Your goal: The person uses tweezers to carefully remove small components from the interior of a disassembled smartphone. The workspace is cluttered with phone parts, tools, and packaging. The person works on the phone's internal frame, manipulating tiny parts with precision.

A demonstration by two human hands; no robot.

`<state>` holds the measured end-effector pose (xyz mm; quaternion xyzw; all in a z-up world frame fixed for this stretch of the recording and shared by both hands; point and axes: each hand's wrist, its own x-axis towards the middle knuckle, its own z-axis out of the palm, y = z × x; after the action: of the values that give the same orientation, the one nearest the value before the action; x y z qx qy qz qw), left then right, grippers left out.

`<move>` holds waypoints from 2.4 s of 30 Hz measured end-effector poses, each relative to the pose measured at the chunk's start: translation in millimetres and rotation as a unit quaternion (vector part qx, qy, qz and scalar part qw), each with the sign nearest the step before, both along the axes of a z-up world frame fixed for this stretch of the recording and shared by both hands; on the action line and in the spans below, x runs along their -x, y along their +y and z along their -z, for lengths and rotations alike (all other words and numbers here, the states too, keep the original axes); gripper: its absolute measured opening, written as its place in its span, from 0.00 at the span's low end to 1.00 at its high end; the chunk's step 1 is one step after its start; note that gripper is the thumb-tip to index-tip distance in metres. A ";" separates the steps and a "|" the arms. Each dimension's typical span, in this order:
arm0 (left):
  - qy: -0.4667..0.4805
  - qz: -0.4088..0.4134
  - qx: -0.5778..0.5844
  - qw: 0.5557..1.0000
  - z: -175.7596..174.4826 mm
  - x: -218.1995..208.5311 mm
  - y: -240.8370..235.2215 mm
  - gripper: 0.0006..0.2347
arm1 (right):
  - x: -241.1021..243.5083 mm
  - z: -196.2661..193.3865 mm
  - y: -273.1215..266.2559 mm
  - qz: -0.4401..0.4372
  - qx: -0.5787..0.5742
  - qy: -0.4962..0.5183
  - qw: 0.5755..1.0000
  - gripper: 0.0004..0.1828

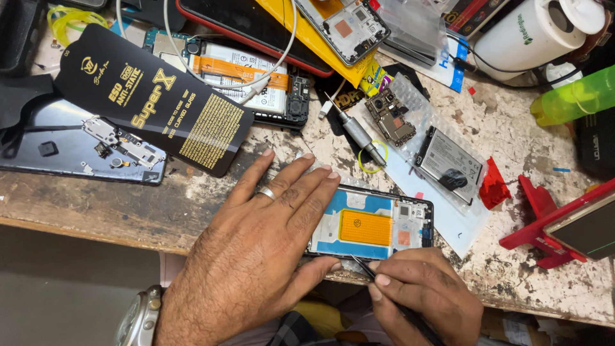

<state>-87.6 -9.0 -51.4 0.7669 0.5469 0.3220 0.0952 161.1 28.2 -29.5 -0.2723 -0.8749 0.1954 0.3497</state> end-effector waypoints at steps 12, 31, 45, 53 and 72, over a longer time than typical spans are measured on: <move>-0.008 0.001 0.001 1.000 -1.6 0.4 -0.1 0.34 | 1.1 -0.9 1.0 -0.014 -0.012 0.004 1.000 0.17; -0.007 0.005 0.018 1.000 -15.4 1.5 1.8 0.34 | -1.9 3.3 5.3 -0.039 -0.018 0.024 0.999 0.15; 0.006 0.007 0.017 1.000 -10.4 1.5 0.5 0.34 | -3.6 4.8 2.1 -0.016 0.007 0.030 0.999 0.15; 0.007 0.009 0.024 1.000 -10.9 1.7 0.9 0.35 | -3.4 5.0 0.8 -0.015 0.021 0.024 0.999 0.16; -0.020 0.016 -0.006 1.000 -15.4 4.2 -0.5 0.36 | -1.3 5.3 -0.4 -0.012 -0.009 0.018 1.000 0.18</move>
<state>-91.8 -9.5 -36.0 0.7695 0.5305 0.3392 0.1067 162.4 27.8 -34.8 -0.2548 -0.8733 0.1970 0.3655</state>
